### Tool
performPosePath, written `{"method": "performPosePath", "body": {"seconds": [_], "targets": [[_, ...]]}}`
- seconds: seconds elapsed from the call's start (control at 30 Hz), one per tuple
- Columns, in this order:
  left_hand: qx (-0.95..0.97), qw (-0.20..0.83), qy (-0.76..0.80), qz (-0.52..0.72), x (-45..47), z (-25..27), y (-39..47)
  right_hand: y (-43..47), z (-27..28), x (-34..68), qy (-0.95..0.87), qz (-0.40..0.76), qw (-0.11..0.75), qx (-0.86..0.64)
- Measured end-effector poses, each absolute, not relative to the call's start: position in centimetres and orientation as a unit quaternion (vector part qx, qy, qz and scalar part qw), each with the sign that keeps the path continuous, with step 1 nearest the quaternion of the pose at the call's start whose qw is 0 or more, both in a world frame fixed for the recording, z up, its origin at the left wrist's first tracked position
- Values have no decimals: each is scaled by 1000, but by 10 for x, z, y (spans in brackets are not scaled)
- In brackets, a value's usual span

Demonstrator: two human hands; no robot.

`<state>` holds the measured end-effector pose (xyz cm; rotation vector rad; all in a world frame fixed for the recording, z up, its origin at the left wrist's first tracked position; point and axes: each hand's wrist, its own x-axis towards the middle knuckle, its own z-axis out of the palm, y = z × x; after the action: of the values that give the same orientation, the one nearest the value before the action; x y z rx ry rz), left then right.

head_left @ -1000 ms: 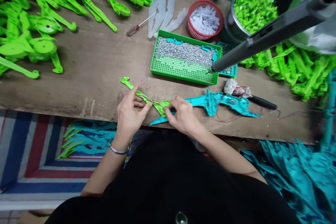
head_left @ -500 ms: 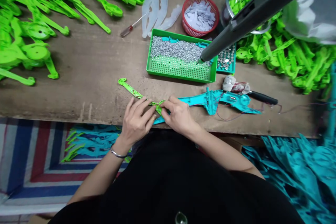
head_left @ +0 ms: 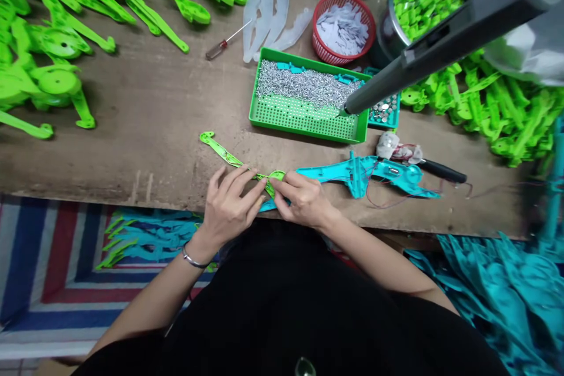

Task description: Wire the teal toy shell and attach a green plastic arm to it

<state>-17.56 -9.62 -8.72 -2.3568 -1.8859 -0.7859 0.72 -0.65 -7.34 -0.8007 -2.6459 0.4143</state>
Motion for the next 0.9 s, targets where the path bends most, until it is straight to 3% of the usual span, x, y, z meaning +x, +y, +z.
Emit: {"method": "performPosePath", "body": {"seconds": [0.4,0.67,0.9], "targets": [[-750,-12,-611,-251,-176,-86,-94,-2,-74,3,-945,132,138,-265],[-747,-11,-614,-257,-175,-87,-93,1,-75,3,-943,124,194,-239],[-744,-25,-618,-255,-175,-87,-93,2,-70,-6,-892,241,145,-352]]}}
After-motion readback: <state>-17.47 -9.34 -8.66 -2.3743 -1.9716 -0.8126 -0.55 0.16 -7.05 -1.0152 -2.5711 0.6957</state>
